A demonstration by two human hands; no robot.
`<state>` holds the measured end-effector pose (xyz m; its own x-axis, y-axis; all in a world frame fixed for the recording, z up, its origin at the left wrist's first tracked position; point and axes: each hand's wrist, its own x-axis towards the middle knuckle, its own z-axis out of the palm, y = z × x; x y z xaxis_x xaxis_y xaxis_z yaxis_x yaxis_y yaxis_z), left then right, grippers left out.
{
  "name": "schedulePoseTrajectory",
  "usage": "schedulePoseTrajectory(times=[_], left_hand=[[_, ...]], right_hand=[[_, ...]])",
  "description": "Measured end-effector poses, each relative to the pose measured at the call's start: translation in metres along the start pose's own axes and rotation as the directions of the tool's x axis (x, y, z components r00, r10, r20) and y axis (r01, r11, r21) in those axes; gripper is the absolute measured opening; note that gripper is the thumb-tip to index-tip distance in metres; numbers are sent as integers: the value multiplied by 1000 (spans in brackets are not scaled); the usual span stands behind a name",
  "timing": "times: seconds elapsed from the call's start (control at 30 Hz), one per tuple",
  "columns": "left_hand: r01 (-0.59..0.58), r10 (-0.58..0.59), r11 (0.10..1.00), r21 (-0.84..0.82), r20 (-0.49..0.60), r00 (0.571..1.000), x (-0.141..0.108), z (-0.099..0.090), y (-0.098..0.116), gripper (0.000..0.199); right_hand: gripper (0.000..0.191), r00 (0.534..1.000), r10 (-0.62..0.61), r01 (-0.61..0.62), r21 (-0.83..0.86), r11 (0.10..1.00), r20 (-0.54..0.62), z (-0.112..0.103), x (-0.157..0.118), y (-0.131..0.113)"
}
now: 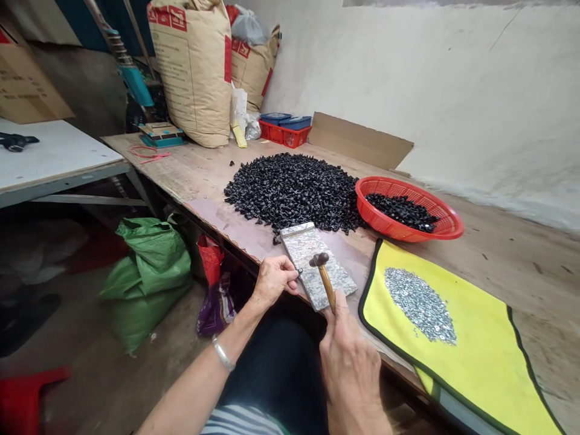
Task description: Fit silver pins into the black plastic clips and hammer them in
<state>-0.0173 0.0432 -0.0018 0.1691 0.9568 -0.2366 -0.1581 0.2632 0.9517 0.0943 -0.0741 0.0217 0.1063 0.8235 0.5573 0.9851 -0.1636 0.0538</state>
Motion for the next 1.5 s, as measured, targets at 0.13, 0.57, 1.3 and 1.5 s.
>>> schedulePoseTrajectory(times=[0.13, 0.57, 1.3, 1.5], left_hand=[[2, -2, 1000, 10, 1, 1000, 0, 1, -1, 19], [21, -21, 1000, 18, -14, 1000, 0, 1, 1, 20], [-58, 62, 995, -82, 51, 997, -31, -12, 13, 12], [33, 67, 945, -325, 291, 954, -73, -24, 17, 14]], right_hand=[[34, 991, -34, 54, 153, 987, -127, -4, 2, 2], [44, 953, -111, 110, -19, 994, -283, -7, -1, -3], [33, 811, 99, -499, 594, 631, 576, 23, 30, 31], [8, 876, 97, -379, 550, 744, 472, 22, 38, 40]])
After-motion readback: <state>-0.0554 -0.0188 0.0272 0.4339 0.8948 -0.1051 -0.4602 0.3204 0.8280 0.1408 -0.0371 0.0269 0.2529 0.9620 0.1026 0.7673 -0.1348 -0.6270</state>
